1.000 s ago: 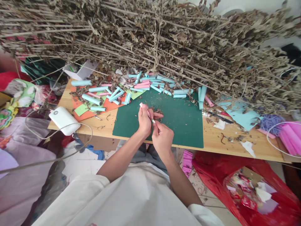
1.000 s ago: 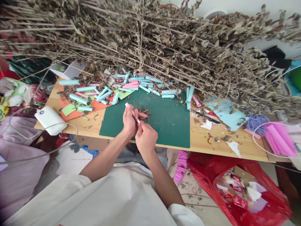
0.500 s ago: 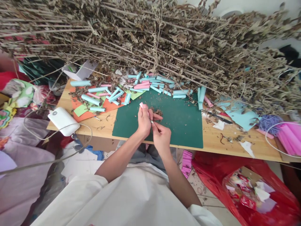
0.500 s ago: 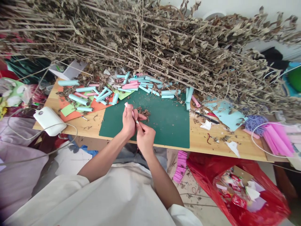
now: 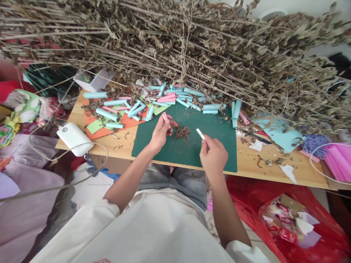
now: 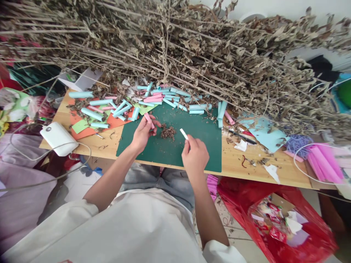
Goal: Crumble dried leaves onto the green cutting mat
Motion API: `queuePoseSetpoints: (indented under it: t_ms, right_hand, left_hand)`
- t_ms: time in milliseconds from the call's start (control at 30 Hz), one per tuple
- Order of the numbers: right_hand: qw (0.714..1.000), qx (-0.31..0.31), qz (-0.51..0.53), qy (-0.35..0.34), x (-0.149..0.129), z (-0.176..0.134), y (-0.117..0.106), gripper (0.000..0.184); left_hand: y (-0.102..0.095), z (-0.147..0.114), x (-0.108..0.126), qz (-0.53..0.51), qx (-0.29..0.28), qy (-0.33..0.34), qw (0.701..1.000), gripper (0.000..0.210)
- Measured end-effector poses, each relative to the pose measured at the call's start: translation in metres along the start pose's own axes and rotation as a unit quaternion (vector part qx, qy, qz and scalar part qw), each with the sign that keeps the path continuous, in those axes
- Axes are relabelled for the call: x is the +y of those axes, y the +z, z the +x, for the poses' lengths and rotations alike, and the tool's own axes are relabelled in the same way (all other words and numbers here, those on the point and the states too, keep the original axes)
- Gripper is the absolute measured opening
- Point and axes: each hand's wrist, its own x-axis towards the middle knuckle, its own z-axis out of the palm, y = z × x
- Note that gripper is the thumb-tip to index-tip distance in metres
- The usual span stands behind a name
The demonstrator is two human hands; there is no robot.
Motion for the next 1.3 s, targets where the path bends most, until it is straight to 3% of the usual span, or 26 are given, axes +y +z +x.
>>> queuePoseSetpoints:
  t_ms: [100, 167, 300, 433, 567, 767, 1000, 1100, 1200, 1300]
  right_hand:
    - [0.997, 0.029, -0.061, -0.025, 0.021, 0.019, 0.009, 0.031]
    - [0.996, 0.024, -0.079, -0.029, 0.029, 0.028, 0.014, 0.030]
    - [0.996, 0.033, -0.063, -0.045, 0.025, 0.034, 0.019, 0.028]
    - [0.994, 0.028, 0.042, -0.099, 0.007, 0.035, 0.024, 0.029]
    - [0.986, -0.034, 0.103, -0.126, -0.009, 0.038, 0.035, 0.030]
    - [0.989, -0.062, 0.083, -0.109, -0.015, 0.041, 0.046, 0.024]
    - [0.985, 0.012, 0.151, -0.077, -0.012, 0.036, 0.044, 0.019]
    - [0.984, 0.007, 0.164, -0.074, -0.008, 0.034, 0.044, 0.019]
    - [0.983, -0.011, 0.168, -0.076, -0.006, 0.033, 0.045, 0.020]
    - [0.984, -0.012, 0.164, -0.067, -0.004, 0.030, 0.046, 0.025]
  left_hand:
    - [-0.011, -0.005, -0.016, 0.214, -0.025, 0.125, 0.969, 0.023]
    - [-0.015, -0.009, -0.024, 0.297, -0.019, 0.172, 0.939, 0.024]
    - [-0.018, -0.013, -0.030, 0.318, 0.003, 0.221, 0.922, 0.027]
    - [-0.018, -0.015, -0.030, 0.313, -0.003, 0.256, 0.915, 0.030]
    - [-0.017, -0.017, -0.032, 0.312, -0.002, 0.240, 0.919, 0.031]
    - [-0.018, -0.017, -0.034, 0.282, 0.040, 0.202, 0.937, 0.022]
    - [-0.018, -0.016, -0.028, 0.284, 0.020, 0.224, 0.932, 0.020]
    - [-0.017, -0.016, -0.027, 0.265, 0.036, 0.220, 0.938, 0.019]
    - [-0.015, -0.017, -0.023, 0.187, 0.068, 0.169, 0.965, 0.016]
    - [-0.016, -0.018, -0.011, 0.028, 0.093, 0.057, 0.994, 0.024]
